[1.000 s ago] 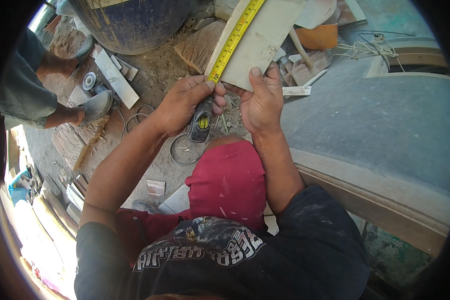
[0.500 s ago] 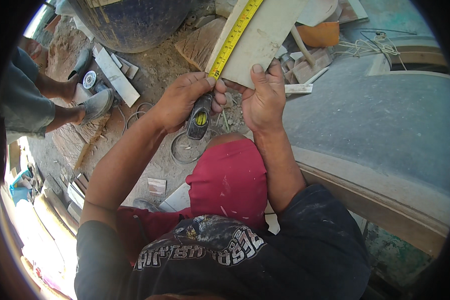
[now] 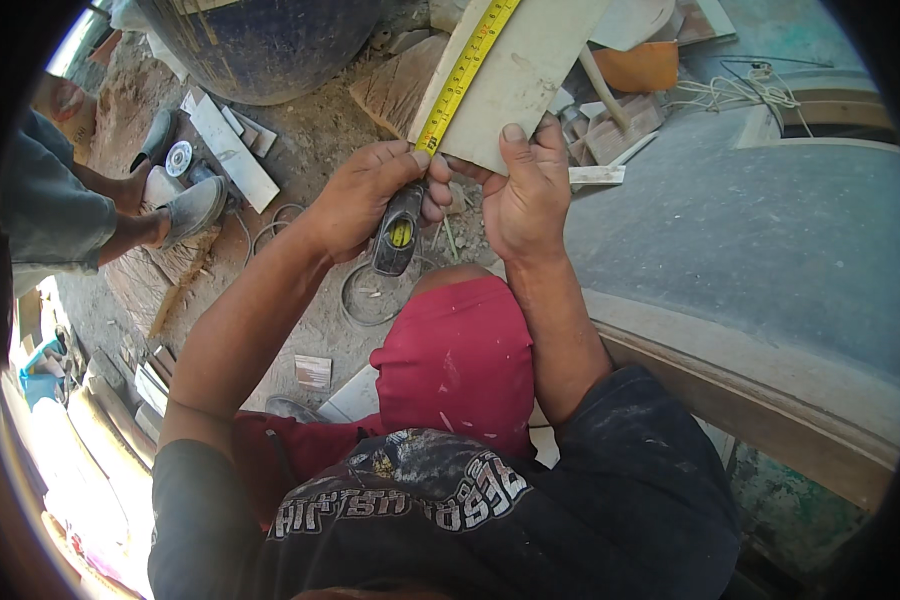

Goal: Measuring and cutting a tile with an angle grinder.

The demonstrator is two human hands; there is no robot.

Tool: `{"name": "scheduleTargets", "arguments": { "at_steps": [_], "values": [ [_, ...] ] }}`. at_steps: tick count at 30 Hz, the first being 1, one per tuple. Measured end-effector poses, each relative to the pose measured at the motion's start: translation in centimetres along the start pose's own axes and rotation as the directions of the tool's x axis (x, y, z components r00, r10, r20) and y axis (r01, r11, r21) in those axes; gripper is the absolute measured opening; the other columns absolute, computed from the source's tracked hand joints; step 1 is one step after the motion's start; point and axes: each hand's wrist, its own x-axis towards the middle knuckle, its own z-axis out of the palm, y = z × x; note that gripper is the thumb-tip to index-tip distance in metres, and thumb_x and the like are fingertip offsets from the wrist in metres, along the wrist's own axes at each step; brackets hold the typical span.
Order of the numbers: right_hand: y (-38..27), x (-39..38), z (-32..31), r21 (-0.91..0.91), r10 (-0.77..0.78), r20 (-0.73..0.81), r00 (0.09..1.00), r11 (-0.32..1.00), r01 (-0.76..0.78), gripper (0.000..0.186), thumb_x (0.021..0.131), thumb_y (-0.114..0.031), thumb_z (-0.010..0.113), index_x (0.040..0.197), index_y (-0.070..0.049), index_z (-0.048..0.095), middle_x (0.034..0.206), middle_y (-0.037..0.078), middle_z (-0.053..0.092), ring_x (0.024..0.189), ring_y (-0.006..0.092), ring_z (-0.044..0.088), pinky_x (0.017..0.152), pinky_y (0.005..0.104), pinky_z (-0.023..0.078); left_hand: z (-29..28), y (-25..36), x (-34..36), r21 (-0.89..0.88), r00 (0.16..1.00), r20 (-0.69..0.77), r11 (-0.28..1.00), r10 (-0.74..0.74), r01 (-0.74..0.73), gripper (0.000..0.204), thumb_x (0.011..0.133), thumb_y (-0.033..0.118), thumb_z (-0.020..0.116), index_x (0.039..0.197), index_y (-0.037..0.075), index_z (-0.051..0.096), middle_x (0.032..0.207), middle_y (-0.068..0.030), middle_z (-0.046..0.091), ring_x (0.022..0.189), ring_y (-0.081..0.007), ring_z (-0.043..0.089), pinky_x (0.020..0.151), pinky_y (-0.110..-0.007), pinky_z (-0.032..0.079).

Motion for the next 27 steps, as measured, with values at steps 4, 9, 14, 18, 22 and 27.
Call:
{"name": "scheduleTargets", "arguments": {
  "at_steps": [4, 9, 14, 18, 22, 27],
  "values": [
    [-0.12, -0.06, 0.17, 0.013, -0.003, -0.004, 1.000, 1.000, 0.003, 0.031, 0.100, -0.018, 0.049, 0.124, 0.000, 0.042, 0.113, 0.017, 0.060, 0.095, 0.0258, 0.067, 0.077, 0.0382, 0.061, 0.08, -0.10, -0.03, -0.002, 1.000, 0.009, 1.000, 0.015, -0.015, 0.022, 0.099, 0.021, 0.048, 0.099, 0.001, 0.058, 0.084, -0.0062, 0.064, 0.072, -0.0122, 0.063, 0.068, -0.027, 0.054],
    [-0.13, -0.08, 0.23, 0.017, -0.011, -0.005, 1.000, 1.000, 0.011, 0.030, 0.100, -0.017, 0.049, 0.124, 0.000, 0.042, 0.113, 0.017, 0.060, 0.094, 0.0260, 0.067, 0.077, 0.0383, 0.061, 0.07, 0.03, -0.05, 0.001, 1.000, 0.007, 1.000, 0.006, -0.006, 0.022, 0.099, 0.021, 0.049, 0.099, 0.001, 0.058, 0.084, -0.0063, 0.064, 0.071, -0.0124, 0.063, 0.068, -0.027, 0.054],
    [-0.10, -0.03, 0.17, 0.021, -0.009, 0.001, 1.000, 1.000, 0.009, 0.031, 0.100, -0.017, 0.049, 0.124, 0.000, 0.042, 0.114, 0.017, 0.059, 0.095, 0.0263, 0.067, 0.078, 0.0392, 0.061, 0.12, 0.09, -0.15, -0.006, 1.000, 0.001, 1.000, 0.003, -0.003, 0.022, 0.099, 0.021, 0.049, 0.100, 0.001, 0.058, 0.084, -0.0065, 0.065, 0.071, -0.0123, 0.063, 0.068, -0.027, 0.054],
    [-0.16, -0.03, 0.15, 0.016, -0.009, 0.010, 1.000, 1.000, 0.009, 0.031, 0.100, -0.018, 0.049, 0.124, 0.000, 0.041, 0.114, 0.017, 0.059, 0.096, 0.0265, 0.066, 0.079, 0.0396, 0.061, 0.08, 0.15, -0.14, -0.006, 1.000, 0.009, 1.000, 0.009, -0.009, 0.022, 0.099, 0.021, 0.049, 0.100, 0.001, 0.059, 0.084, -0.0066, 0.065, 0.071, -0.0121, 0.064, 0.068, -0.026, 0.054],
    [-0.23, -0.02, 0.27, 0.022, -0.013, 0.001, 1.000, 1.000, 0.013, 0.032, 0.099, -0.018, 0.049, 0.124, 0.000, 0.041, 0.114, 0.017, 0.059, 0.096, 0.0265, 0.066, 0.079, 0.0396, 0.061, 0.17, 0.24, -0.14, -0.004, 1.000, 0.005, 1.000, 0.005, -0.005, 0.022, 0.099, 0.021, 0.049, 0.100, 0.001, 0.059, 0.084, -0.0071, 0.065, 0.071, -0.0124, 0.064, 0.068, -0.026, 0.054],
    [-0.27, -0.02, 0.31, 0.013, -0.012, -0.001, 1.000, 1.000, 0.012, 0.032, 0.099, -0.018, 0.049, 0.124, 0.000, 0.041, 0.114, 0.017, 0.059, 0.096, 0.0262, 0.066, 0.078, 0.0394, 0.061, 0.08, 0.17, -0.06, -0.013, 1.000, 0.010, 1.000, 0.003, -0.002, 0.022, 0.099, 0.021, 0.049, 0.100, 0.001, 0.059, 0.084, -0.0074, 0.066, 0.070, -0.0125, 0.064, 0.067, -0.027, 0.054]
  ]
}}
